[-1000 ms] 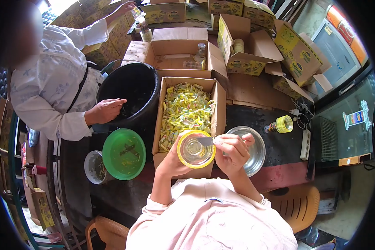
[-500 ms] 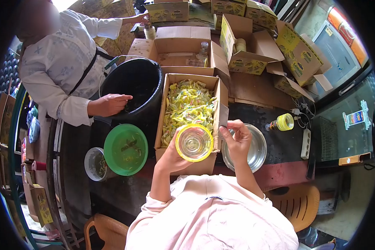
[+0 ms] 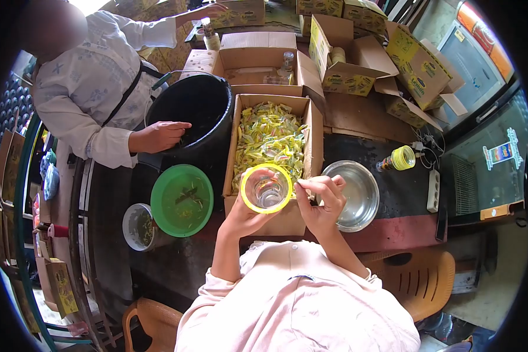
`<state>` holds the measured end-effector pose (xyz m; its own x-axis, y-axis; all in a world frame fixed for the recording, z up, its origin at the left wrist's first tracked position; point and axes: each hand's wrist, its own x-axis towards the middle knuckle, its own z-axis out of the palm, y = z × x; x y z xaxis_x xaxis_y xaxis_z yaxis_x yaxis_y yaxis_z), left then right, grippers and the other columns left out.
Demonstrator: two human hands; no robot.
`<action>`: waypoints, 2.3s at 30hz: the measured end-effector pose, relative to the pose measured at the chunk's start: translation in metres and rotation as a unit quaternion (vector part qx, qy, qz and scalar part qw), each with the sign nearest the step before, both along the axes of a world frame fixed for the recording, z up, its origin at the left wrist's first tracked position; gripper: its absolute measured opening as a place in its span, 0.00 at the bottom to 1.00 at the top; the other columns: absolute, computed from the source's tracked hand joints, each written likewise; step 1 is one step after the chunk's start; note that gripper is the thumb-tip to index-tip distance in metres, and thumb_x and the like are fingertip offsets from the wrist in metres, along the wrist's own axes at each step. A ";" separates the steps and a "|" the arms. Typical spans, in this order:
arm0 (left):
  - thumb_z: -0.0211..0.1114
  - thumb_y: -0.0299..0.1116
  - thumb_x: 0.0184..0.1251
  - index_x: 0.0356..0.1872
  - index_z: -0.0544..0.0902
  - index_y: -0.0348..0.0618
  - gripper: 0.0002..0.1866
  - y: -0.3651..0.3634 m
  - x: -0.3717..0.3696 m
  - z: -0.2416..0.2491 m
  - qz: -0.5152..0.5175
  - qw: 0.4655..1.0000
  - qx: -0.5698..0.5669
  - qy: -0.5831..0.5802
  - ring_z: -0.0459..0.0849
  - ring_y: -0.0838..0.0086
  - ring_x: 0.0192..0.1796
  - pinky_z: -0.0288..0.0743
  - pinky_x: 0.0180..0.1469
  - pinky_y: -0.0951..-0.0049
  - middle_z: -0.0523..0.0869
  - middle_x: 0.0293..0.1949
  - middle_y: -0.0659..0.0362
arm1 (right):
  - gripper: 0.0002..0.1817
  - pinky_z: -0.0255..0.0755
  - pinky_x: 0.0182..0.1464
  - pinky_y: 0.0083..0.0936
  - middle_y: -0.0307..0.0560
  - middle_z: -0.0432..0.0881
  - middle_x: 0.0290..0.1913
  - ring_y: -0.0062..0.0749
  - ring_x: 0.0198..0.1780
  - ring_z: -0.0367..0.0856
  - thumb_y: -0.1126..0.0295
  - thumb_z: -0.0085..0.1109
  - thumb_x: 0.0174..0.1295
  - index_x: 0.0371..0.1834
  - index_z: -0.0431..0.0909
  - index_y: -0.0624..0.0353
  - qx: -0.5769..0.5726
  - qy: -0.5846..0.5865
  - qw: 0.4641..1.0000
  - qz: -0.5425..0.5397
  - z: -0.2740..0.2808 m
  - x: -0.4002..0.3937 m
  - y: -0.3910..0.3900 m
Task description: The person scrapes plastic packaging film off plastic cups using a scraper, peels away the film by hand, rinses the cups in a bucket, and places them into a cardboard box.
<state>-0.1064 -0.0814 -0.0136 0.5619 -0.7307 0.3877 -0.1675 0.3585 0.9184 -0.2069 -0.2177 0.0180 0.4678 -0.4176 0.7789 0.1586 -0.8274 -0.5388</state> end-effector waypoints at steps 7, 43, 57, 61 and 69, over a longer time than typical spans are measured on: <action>0.71 0.21 0.48 0.61 0.61 0.40 0.38 0.007 -0.005 0.004 -0.014 1.000 0.010 0.026 0.69 0.70 0.60 0.66 0.62 0.67 0.68 0.56 0.56 | 0.10 0.56 0.39 0.23 0.35 0.80 0.25 0.22 0.26 0.77 0.76 0.69 0.45 0.30 0.80 0.51 0.001 -0.001 1.000 -0.005 0.002 -0.005 0.009; 0.69 0.22 0.52 0.64 0.57 0.39 0.39 0.026 -0.032 0.009 -0.070 0.991 0.010 0.111 0.69 0.70 0.60 0.65 0.62 0.69 0.67 0.56 0.55 | 0.10 0.56 0.38 0.24 0.34 0.79 0.24 0.23 0.24 0.73 0.77 0.69 0.44 0.28 0.80 0.49 0.031 -0.014 0.999 -0.040 -0.001 -0.027 0.037; 0.69 0.24 0.52 0.63 0.59 0.36 0.37 0.032 -0.039 0.011 -0.091 0.993 0.046 0.055 0.69 0.71 0.60 0.65 0.61 0.70 0.68 0.58 0.54 | 0.09 0.56 0.40 0.23 0.36 0.80 0.24 0.23 0.25 0.75 0.78 0.67 0.45 0.28 0.79 0.54 0.049 -0.014 0.999 -0.016 0.004 -0.035 0.037; 0.68 0.25 0.53 0.63 0.58 0.36 0.37 0.032 -0.041 0.011 -0.093 0.993 0.047 0.054 0.69 0.71 0.60 0.65 0.61 0.70 0.69 0.57 0.54 | 0.08 0.56 0.39 0.23 0.35 0.81 0.25 0.24 0.26 0.77 0.77 0.68 0.45 0.27 0.80 0.51 0.063 0.000 0.997 -0.042 0.003 -0.035 0.033; 0.66 0.22 0.54 0.63 0.58 0.37 0.35 0.042 -0.037 0.006 -0.059 0.991 0.037 0.113 0.70 0.72 0.58 0.65 0.60 0.70 0.67 0.56 0.55 | 0.10 0.72 0.38 0.16 0.39 0.82 0.28 0.17 0.32 0.77 0.77 0.65 0.52 0.38 0.80 0.65 0.328 0.113 0.938 -0.003 -0.036 -0.026 -0.006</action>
<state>-0.1432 -0.0391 -0.0075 0.5379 -0.8177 0.2051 0.0844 0.2943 0.9520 -0.2324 -0.2240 -0.0182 0.5861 -0.7754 0.2350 -0.0248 -0.3071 -0.9514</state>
